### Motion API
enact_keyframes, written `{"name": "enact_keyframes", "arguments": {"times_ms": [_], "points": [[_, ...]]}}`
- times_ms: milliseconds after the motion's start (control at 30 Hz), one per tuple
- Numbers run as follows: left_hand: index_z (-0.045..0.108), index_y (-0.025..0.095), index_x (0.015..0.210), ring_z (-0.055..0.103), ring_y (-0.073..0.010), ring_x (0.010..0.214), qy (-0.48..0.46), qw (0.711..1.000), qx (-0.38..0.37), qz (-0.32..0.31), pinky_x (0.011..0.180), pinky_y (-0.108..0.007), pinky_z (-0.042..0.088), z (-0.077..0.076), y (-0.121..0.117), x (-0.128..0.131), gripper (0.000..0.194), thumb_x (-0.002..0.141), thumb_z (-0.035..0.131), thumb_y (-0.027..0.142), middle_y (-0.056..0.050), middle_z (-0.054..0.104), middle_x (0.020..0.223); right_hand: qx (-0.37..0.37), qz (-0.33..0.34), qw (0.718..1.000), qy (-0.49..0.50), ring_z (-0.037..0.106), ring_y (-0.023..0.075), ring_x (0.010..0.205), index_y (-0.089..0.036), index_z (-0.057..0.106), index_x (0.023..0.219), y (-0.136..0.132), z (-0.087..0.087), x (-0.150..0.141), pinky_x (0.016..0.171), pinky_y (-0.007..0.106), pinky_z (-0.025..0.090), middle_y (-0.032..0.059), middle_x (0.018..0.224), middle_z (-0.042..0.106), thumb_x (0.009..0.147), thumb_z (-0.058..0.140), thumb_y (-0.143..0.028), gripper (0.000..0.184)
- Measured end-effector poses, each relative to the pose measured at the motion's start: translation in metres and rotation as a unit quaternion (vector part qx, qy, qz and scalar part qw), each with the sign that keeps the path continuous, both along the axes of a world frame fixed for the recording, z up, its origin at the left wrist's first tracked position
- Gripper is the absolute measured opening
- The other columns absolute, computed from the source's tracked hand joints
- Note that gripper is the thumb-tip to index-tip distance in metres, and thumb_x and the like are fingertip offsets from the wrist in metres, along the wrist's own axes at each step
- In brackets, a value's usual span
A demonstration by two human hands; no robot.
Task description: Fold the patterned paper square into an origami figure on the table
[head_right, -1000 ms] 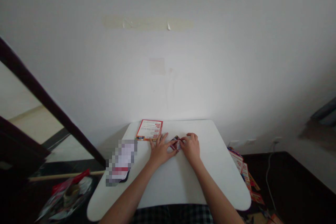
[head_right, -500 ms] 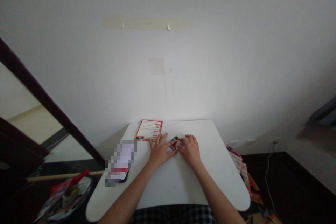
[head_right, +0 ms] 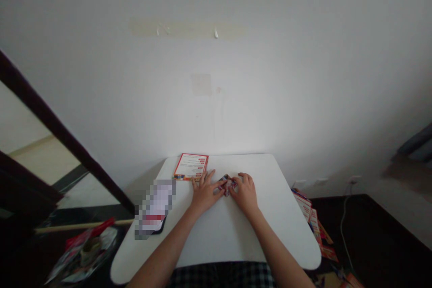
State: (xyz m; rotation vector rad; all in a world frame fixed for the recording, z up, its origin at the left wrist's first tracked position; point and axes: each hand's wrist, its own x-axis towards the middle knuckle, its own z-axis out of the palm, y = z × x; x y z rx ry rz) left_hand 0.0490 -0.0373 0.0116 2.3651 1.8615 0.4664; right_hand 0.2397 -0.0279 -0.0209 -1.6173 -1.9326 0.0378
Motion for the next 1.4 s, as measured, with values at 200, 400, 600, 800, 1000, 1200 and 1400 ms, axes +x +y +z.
{"name": "enact_keyframes", "arguments": {"times_ms": [200, 400, 600, 800, 1000, 1200, 1400], "points": [[0.055, 0.058, 0.127, 0.021, -0.0358, 0.147, -0.005, 1.0, -0.005, -0.002, 0.111, -0.074, -0.003, -0.001, 0.001, 0.0, 0.041, 0.086, 0.052, 0.063, 0.004, 0.032, 0.159, -0.011, 0.002, 1.0, -0.01, 0.047, 0.0262, 0.122, -0.027, 0.069, 0.116, -0.003, 0.004, 0.0, 0.103, 0.041, 0.041, 0.0099, 0.126, 0.057, 0.081, 0.069, -0.039, 0.037], [0.056, 0.057, 0.126, 0.019, -0.0362, 0.147, -0.008, 1.0, -0.003, 0.001, 0.111, -0.074, -0.003, 0.001, 0.0, 0.001, 0.042, 0.085, 0.053, 0.063, 0.004, 0.033, 0.159, -0.004, 0.006, 1.0, -0.018, 0.049, 0.0261, 0.121, -0.027, 0.068, 0.116, -0.003, 0.005, 0.001, 0.102, 0.04, 0.042, 0.0103, 0.127, 0.057, 0.079, 0.069, -0.043, 0.041], [0.054, 0.058, 0.128, 0.017, -0.0376, 0.148, 0.005, 1.0, -0.007, 0.007, 0.112, -0.073, -0.005, 0.002, -0.001, 0.002, 0.044, 0.085, 0.053, 0.064, 0.006, 0.031, 0.16, -0.014, 0.015, 1.0, -0.023, 0.049, 0.0275, 0.122, -0.027, 0.067, 0.118, -0.003, 0.003, 0.003, 0.103, 0.041, 0.042, 0.0105, 0.129, 0.056, 0.077, 0.07, -0.049, 0.047], [0.054, 0.059, 0.128, 0.018, -0.0381, 0.148, -0.005, 1.0, 0.0, 0.002, 0.11, -0.075, -0.004, 0.0, 0.0, 0.0, 0.043, 0.085, 0.053, 0.063, 0.005, 0.033, 0.159, -0.009, 0.028, 0.999, -0.028, 0.048, 0.0277, 0.123, -0.025, 0.065, 0.121, -0.005, 0.003, 0.004, 0.105, 0.042, 0.04, 0.0112, 0.131, 0.055, 0.076, 0.068, -0.053, 0.053], [0.054, 0.057, 0.129, 0.016, -0.037, 0.148, 0.001, 1.0, -0.007, 0.005, 0.113, -0.072, -0.004, 0.002, -0.002, 0.001, 0.042, 0.087, 0.051, 0.062, 0.006, 0.032, 0.159, 0.004, 0.034, 0.999, -0.019, 0.05, 0.0271, 0.122, -0.026, 0.066, 0.121, -0.006, 0.003, 0.006, 0.104, 0.042, 0.042, 0.0099, 0.131, 0.056, 0.076, 0.069, -0.054, 0.053], [0.054, 0.058, 0.128, 0.017, -0.0368, 0.148, -0.005, 1.0, 0.008, 0.0, 0.112, -0.072, -0.006, -0.002, -0.001, 0.001, 0.042, 0.087, 0.051, 0.062, 0.006, 0.034, 0.158, -0.029, 0.02, 0.999, 0.028, 0.054, 0.0248, 0.118, -0.029, 0.072, 0.111, 0.004, 0.003, 0.009, 0.1, 0.04, 0.044, 0.0089, 0.124, 0.059, 0.085, 0.065, -0.04, 0.029], [0.056, 0.055, 0.128, 0.017, -0.0356, 0.148, -0.01, 1.0, 0.008, -0.003, 0.113, -0.071, -0.007, -0.002, -0.001, 0.0, 0.042, 0.087, 0.051, 0.062, 0.005, 0.034, 0.159, -0.033, -0.026, 0.999, 0.006, 0.053, 0.0236, 0.11, -0.032, 0.073, 0.1, 0.004, 0.012, 0.003, 0.093, 0.038, 0.041, 0.0057, 0.114, 0.06, 0.087, 0.063, -0.04, 0.019]]}}
